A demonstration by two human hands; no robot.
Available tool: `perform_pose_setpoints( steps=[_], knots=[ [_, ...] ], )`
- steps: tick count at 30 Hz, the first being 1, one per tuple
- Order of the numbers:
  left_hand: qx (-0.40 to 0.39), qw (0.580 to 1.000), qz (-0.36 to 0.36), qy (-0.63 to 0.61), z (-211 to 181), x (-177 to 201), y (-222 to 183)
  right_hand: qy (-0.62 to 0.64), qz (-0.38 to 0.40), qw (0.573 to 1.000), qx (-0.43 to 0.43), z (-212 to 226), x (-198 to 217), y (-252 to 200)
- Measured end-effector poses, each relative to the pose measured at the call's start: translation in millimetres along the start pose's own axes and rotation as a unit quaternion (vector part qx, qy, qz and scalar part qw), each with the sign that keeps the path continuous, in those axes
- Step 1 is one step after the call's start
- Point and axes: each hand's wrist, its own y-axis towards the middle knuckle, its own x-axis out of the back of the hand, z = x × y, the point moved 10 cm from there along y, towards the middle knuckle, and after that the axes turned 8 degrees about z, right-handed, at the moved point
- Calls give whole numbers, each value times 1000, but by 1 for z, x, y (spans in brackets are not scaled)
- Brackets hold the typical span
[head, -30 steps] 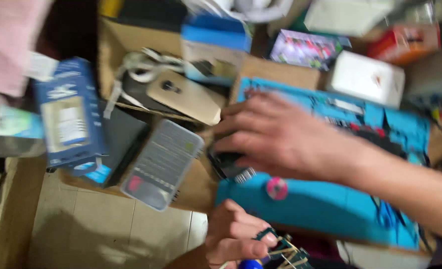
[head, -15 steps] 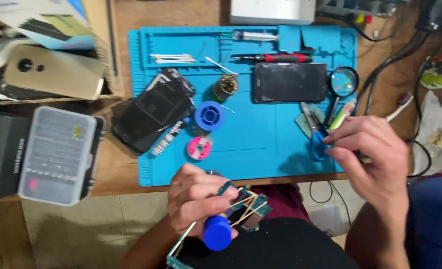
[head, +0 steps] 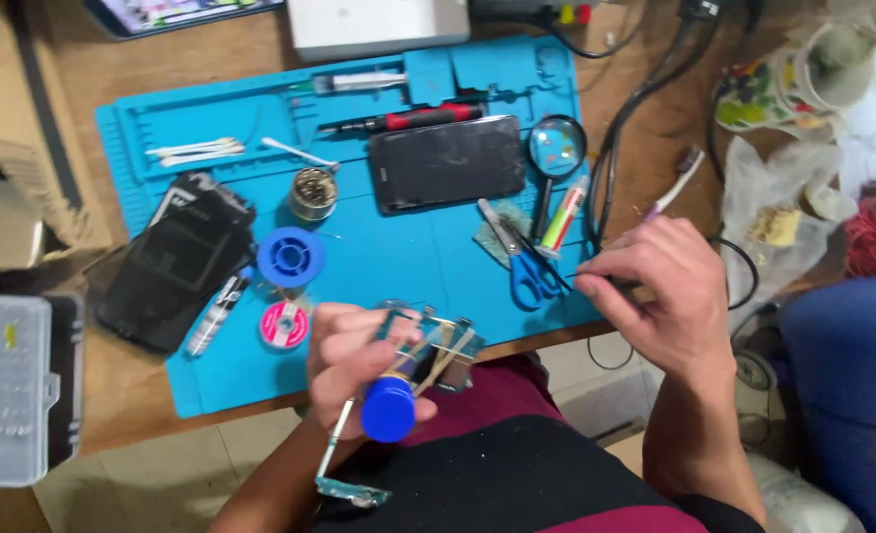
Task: A person repairs a mobile phone circuit board at a workbench, applying flux, using a heat gun to solder components, and cleaning the area with a toothbrush.
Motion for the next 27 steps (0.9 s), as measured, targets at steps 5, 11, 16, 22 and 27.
perform_pose_setpoints(
  steps=[5,11,16,22,27],
  knots=[
    [-8,997,-62,49,9,0,-5,-5,-52,999,-11,-13,13,-8],
    [88,996,1,22,21,-1,4,-12,-22,999,-46,-18,3,5],
    [100,995,1,12,28,1,-1,-44,-5,997,-60,-24,-1,13],
    [135,991,0,-15,35,-5,-5,-78,-21,990,-112,-39,11,6],
    [176,983,38,-45,48,-7,-21,-116,11,988,-97,-35,-5,31]
  ],
)
